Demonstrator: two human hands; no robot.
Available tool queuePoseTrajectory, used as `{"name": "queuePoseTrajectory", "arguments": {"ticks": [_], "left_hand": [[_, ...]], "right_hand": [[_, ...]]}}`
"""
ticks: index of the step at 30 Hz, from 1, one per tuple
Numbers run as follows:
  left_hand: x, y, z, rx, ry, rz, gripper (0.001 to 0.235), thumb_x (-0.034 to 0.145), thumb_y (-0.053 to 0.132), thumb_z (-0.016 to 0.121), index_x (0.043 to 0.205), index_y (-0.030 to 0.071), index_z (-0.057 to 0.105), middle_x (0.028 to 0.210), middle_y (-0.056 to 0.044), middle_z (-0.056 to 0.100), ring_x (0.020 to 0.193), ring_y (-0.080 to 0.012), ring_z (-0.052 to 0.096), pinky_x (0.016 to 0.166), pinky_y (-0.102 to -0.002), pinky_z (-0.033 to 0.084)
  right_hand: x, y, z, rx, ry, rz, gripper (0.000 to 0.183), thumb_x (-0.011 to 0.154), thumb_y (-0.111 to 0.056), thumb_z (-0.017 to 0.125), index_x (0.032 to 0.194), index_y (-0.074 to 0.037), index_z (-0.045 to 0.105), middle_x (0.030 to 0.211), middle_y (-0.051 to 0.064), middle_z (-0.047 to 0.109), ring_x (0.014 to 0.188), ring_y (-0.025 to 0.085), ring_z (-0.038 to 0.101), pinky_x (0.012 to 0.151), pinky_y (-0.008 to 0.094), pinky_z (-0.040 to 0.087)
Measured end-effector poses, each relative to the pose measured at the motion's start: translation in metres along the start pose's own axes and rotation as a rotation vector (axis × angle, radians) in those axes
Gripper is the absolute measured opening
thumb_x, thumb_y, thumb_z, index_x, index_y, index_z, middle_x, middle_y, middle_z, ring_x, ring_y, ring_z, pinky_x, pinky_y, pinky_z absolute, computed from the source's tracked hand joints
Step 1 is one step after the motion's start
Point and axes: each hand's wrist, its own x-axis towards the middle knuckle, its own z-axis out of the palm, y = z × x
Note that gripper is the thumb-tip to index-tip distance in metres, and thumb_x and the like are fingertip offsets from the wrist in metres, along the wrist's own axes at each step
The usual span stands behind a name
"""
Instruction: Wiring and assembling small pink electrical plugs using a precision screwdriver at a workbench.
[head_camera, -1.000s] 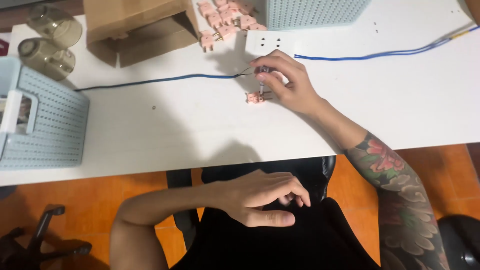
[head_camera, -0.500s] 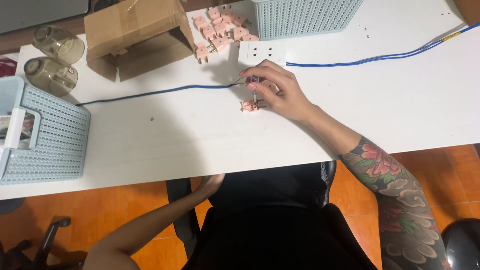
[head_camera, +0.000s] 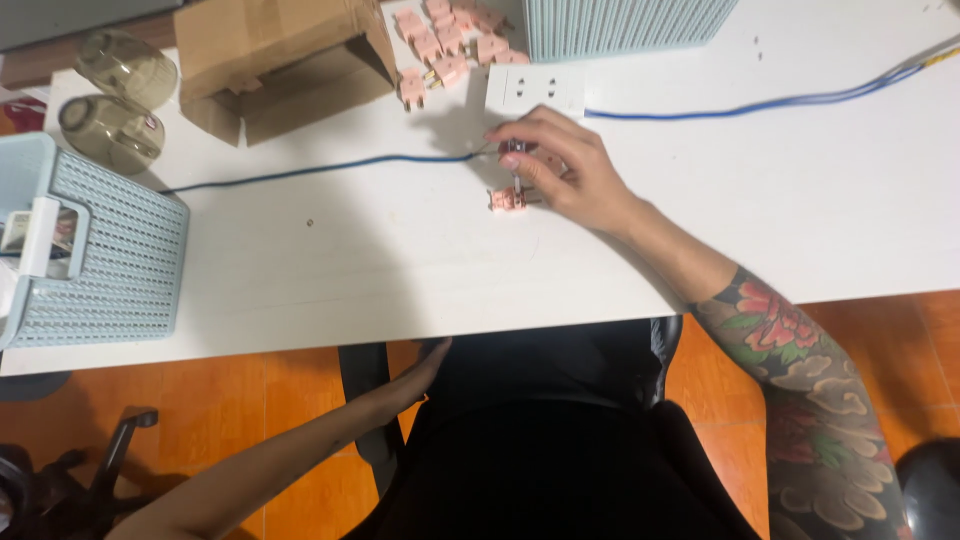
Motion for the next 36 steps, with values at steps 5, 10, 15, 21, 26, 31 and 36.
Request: {"name": "queuePoseTrajectory", "arguments": {"ticks": [5,10,15,21,26,31,36], "left_hand": [[-0.095,0.025,-0.030,0.807,-0.291,0.103,0.111,0.091,0.091,0.016,0.180,0.026,0.023,0.191,-0.003,0.015,0.168,-0.0281,0.033,0.134,-0.046,0.031],[-0.160,0.084,-0.058,0.845,-0.251,0.612,0.044,0.109,0.057,0.063,0.092,0.021,0.080,0.101,0.010,0.088,0.092,-0.0071,0.080,0.091,-0.026,0.057],[-0.034,0.163,-0.073,0.873,0.346,1.487,0.047,0.105,0.052,0.081,0.128,0.016,0.060,0.146,-0.007,0.064,0.143,-0.0323,0.056,0.126,-0.054,0.036],[0.003,0.205,-0.053,0.683,0.152,1.406,0.095,0.089,0.040,0.102,0.157,0.008,0.044,0.139,-0.016,0.061,0.125,-0.0275,0.065,0.106,-0.043,0.053],[0.021,0.191,-0.046,0.479,0.103,1.560,0.049,0.102,0.022,0.092,0.130,0.009,0.053,0.124,-0.009,0.073,0.115,-0.0238,0.073,0.103,-0.039,0.058],[0.021,0.189,-0.041,0.379,0.094,1.684,0.042,0.104,0.011,0.086,0.122,0.011,0.048,0.108,-0.005,0.076,0.102,-0.0212,0.076,0.102,-0.038,0.061],[0.038,0.191,-0.040,0.473,0.238,1.821,0.033,0.108,0.014,0.084,0.122,0.006,0.055,0.107,-0.007,0.067,0.098,-0.0289,0.066,0.092,-0.042,0.052]], "right_hand": [[-0.004,0.003,-0.007,-0.032,-0.078,-0.036,0.031,0.125,-0.015,0.067,0.154,-0.003,0.065,0.137,0.018,0.076,0.115,0.027,0.072,0.102,0.038,0.064],[0.002,-0.026,-0.012,-0.017,-0.058,0.105,0.037,0.121,-0.010,0.078,0.153,0.000,0.063,0.139,0.017,0.072,0.110,0.026,0.071,0.106,0.039,0.059],[0.008,-0.028,-0.014,-0.008,-0.037,0.042,0.029,0.114,-0.006,0.088,0.133,0.002,0.068,0.122,0.018,0.063,0.106,0.030,0.065,0.097,0.039,0.060],[0.008,-0.038,-0.022,0.119,-0.099,0.200,0.036,0.131,-0.025,0.051,0.159,-0.003,0.056,0.132,0.016,0.070,0.112,0.026,0.073,0.083,0.032,0.060],[0.006,-0.029,-0.020,0.000,-0.109,0.087,0.025,0.125,-0.013,0.065,0.145,0.001,0.070,0.133,0.018,0.062,0.125,0.032,0.063,0.113,0.043,0.055],[0.007,-0.037,-0.017,0.095,-0.086,0.149,0.028,0.127,-0.009,0.065,0.152,0.004,0.060,0.126,0.019,0.062,0.119,0.032,0.072,0.103,0.039,0.059],[0.007,-0.027,-0.019,-0.044,-0.157,0.040,0.038,0.121,-0.029,0.074,0.151,-0.007,0.068,0.146,0.016,0.052,0.142,0.034,0.055,0.127,0.050,0.048]]}}
